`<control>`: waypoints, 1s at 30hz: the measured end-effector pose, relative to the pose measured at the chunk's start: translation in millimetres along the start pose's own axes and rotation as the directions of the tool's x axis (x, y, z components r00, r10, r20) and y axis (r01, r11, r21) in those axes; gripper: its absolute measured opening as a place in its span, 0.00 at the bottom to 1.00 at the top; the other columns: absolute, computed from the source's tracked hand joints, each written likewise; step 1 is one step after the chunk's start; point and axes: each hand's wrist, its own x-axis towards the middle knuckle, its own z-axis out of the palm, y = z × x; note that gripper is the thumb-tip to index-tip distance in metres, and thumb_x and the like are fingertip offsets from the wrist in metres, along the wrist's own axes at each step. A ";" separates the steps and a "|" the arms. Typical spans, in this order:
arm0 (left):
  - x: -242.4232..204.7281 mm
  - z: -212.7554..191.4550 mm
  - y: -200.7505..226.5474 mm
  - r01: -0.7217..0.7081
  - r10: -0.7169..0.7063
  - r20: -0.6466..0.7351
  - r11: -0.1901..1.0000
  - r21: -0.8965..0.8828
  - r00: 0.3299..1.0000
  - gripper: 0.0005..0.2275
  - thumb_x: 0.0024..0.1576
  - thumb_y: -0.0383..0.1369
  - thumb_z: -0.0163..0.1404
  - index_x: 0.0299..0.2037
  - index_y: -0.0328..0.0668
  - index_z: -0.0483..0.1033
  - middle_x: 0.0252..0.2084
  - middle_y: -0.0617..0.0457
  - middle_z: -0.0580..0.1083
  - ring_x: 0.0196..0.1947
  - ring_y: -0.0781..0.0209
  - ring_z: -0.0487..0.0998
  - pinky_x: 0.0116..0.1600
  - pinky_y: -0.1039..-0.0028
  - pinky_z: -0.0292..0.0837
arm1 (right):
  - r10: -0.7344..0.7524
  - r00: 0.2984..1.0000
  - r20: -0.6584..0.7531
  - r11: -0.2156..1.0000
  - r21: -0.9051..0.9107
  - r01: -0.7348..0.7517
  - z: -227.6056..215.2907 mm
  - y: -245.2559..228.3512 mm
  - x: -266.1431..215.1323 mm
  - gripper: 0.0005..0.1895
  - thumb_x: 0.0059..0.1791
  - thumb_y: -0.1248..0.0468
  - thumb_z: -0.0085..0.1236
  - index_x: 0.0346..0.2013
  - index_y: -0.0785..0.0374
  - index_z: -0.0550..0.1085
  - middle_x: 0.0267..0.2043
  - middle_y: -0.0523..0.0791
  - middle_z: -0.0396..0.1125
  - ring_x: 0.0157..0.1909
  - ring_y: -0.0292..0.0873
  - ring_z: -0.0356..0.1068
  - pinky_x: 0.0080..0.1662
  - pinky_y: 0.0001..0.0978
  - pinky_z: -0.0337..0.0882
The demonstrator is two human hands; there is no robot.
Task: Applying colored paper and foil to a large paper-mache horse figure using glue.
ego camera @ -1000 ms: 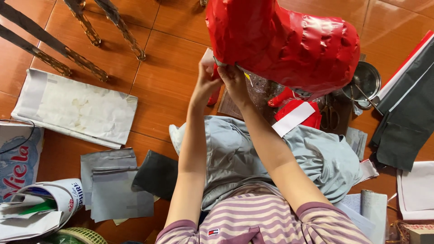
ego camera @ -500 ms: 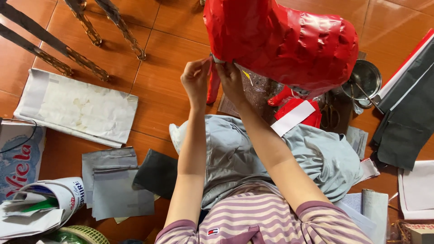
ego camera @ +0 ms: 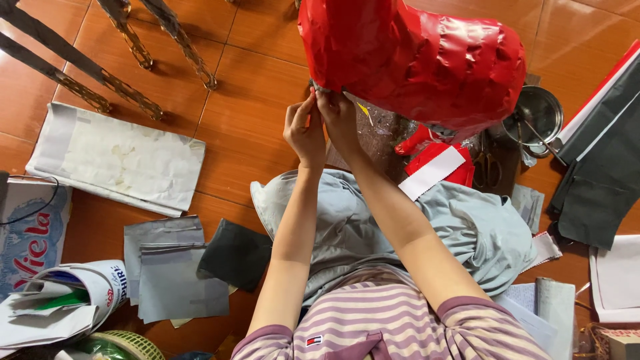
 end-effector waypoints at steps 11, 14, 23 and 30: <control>-19.4 12.5 18.3 -0.025 0.028 -0.020 0.989 0.149 0.999 0.15 0.63 0.21 0.51 0.59 0.39 0.77 0.48 0.47 0.76 0.47 0.54 0.80 0.53 0.70 0.78 | 0.020 0.962 0.272 0.848 0.505 -0.160 -20.7 45.8 -3.6 0.21 0.62 0.59 0.41 0.65 0.69 0.66 0.62 0.47 0.66 0.66 0.41 0.63 0.68 0.35 0.62; -26.5 12.0 24.9 -0.040 0.038 0.023 0.992 0.120 0.999 0.16 0.65 0.20 0.45 0.63 0.36 0.72 0.57 0.43 0.74 0.57 0.49 0.78 0.61 0.67 0.75 | -0.040 0.949 0.312 0.907 0.409 -0.096 -22.5 41.4 0.8 0.23 0.61 0.60 0.41 0.68 0.69 0.63 0.66 0.48 0.62 0.69 0.41 0.59 0.70 0.35 0.58; -51.5 6.7 9.5 0.032 -0.028 0.118 0.999 -0.030 0.993 0.14 0.64 0.17 0.41 0.58 0.26 0.74 0.69 0.38 0.69 0.69 0.44 0.72 0.70 0.64 0.69 | -0.073 0.949 0.306 0.987 0.162 0.024 -19.1 3.9 -3.4 0.25 0.58 0.60 0.49 0.68 0.69 0.63 0.68 0.49 0.63 0.70 0.43 0.61 0.71 0.35 0.59; -23.9 -0.5 -36.2 0.266 -0.259 0.079 0.849 -0.458 0.963 0.12 0.68 0.20 0.41 0.60 0.30 0.70 0.64 0.38 0.69 0.65 0.49 0.72 0.67 0.61 0.75 | -0.102 0.948 0.301 0.995 0.037 0.095 -29.3 19.0 14.9 0.21 0.60 0.55 0.50 0.61 0.67 0.73 0.60 0.47 0.73 0.63 0.41 0.71 0.67 0.34 0.67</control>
